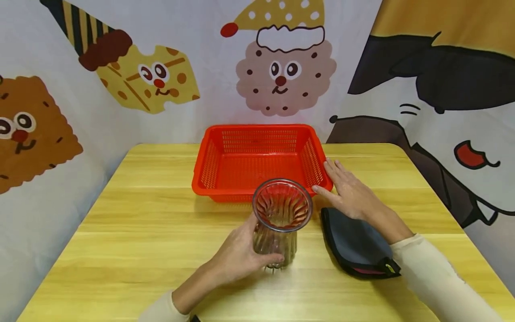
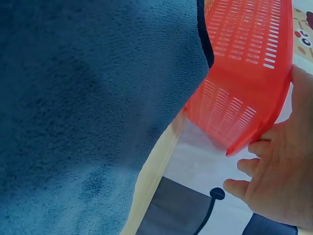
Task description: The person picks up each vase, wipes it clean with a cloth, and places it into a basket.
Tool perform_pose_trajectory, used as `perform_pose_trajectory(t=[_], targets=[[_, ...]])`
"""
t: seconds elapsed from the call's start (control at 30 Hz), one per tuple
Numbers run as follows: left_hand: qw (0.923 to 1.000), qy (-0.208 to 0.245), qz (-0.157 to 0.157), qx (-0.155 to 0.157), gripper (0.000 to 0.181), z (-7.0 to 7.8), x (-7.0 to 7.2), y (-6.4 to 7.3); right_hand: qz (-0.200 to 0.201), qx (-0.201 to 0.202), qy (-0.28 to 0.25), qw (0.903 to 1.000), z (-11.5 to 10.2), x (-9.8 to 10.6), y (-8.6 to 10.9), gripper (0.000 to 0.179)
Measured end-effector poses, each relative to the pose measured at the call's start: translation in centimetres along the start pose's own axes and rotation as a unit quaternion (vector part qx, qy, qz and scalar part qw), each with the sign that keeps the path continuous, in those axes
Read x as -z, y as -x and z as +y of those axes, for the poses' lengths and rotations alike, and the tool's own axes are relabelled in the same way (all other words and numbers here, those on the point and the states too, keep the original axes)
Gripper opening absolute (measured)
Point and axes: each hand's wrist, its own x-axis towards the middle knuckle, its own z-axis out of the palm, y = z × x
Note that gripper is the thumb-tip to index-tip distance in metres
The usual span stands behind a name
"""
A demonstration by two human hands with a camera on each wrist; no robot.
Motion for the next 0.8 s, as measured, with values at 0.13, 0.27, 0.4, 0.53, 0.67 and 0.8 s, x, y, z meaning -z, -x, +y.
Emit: perform_pose_trajectory(t=[0.13,0.27,0.4,0.53,0.67,0.8], targets=[[1.0,0.007,0.001,0.002,0.107,-0.2,0.6,0.1,0.0,-0.001,-0.006,1.0,0.0,-0.1,0.1,0.095],[0.9999,0.008,0.003,-0.009,0.102,-0.9,1.7,0.2,-0.007,-0.006,-0.015,0.9998,-0.1,0.0,0.1,0.095],[0.9996,0.013,0.008,-0.025,0.101,-1.7,3.3,0.3,-0.011,-0.011,-0.032,0.9994,-0.2,0.0,0.2,0.096],[0.9995,0.013,0.022,-0.02,0.095,-2.2,4.8,0.6,-0.011,-0.014,-0.046,0.9988,-0.1,-0.1,0.2,0.097],[0.9988,0.011,0.047,-0.009,0.088,-2.2,6.4,1.0,-0.008,-0.012,-0.053,0.9985,-0.1,-0.1,0.2,0.097],[0.9975,0.001,0.07,-0.01,0.087,-1.8,8.4,1.0,-0.008,-0.013,-0.057,0.9983,-0.1,-0.1,0.2,0.097]])
